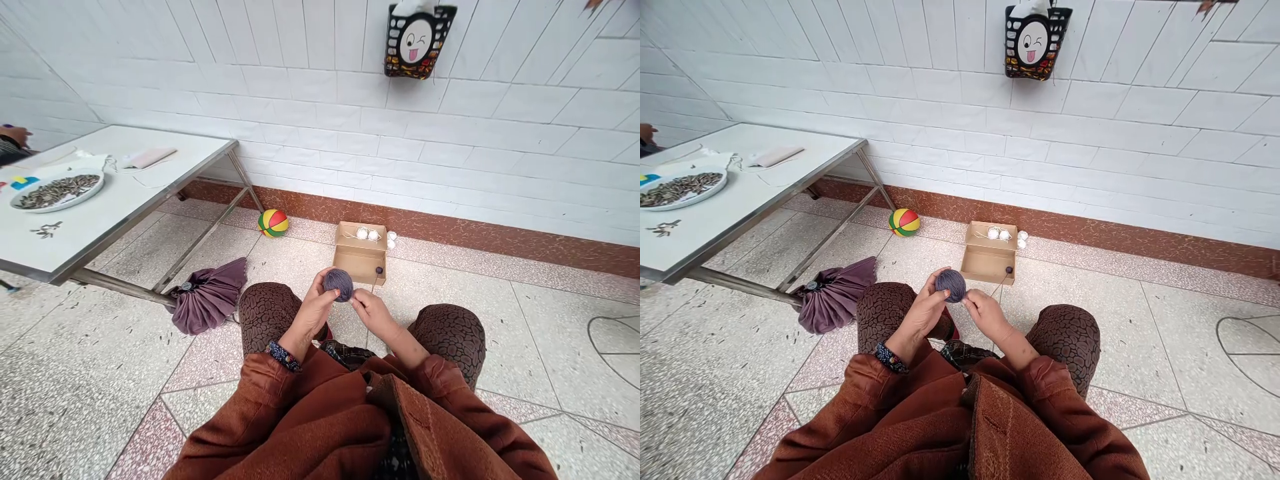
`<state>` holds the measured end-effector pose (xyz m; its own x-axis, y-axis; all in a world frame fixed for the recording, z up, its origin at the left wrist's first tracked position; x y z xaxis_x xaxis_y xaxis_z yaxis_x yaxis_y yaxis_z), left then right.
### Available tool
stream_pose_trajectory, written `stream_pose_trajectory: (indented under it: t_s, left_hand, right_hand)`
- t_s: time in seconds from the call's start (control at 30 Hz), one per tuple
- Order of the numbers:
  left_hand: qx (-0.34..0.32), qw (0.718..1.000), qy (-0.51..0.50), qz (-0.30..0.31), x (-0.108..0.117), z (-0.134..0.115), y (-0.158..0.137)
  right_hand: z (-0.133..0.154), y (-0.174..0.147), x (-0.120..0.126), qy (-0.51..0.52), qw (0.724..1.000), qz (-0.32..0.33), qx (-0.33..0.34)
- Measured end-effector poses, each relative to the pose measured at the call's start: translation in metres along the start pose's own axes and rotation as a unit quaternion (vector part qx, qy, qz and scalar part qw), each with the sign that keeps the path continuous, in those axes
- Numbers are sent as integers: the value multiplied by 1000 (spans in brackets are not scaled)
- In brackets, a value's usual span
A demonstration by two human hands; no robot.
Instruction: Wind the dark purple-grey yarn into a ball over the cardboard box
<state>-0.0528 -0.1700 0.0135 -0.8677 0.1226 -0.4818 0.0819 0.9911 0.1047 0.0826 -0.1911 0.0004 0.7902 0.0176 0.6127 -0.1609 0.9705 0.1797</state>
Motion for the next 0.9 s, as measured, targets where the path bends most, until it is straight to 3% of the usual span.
stream_pose_trajectory:
  t_s: [0.13,0.27,0.47,0.6,0.73,0.8,0.9]
  left_hand:
    - [-30,994,95,-50,20,7,4]
    - [-35,985,158,-58,28,9,3]
    - [-29,982,180,39,11,7,0]
    - [-14,978,166,125,-5,8,-5]
    - [-10,978,86,192,-22,1,-12]
    - [-8,984,22,176,-23,-2,-12]
    - [-6,995,-16,99,-11,-2,-5]
  right_hand:
    - [20,-12,-11,-31,995,75,51]
    - [51,-20,-2,-32,986,115,116]
    - [73,4,45,-23,991,30,129]
    - [58,35,61,-14,996,-13,92]
    - [25,47,52,36,998,-36,30]
    - [8,42,37,55,998,-27,-2]
    - [-8,25,13,45,998,2,-31]
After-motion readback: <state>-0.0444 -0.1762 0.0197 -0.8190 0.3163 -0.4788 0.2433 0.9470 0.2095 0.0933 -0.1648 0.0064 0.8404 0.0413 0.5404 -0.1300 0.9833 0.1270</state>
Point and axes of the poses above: each hand's wrist, its own y-axis towards the middle knuckle, its own x-axis out of the back of the hand, z = x × y, the point moved 8 cm from there along y, towards the middle knuckle, and after that the axes turned 13 degrees about -x, right-handed, at the moved point
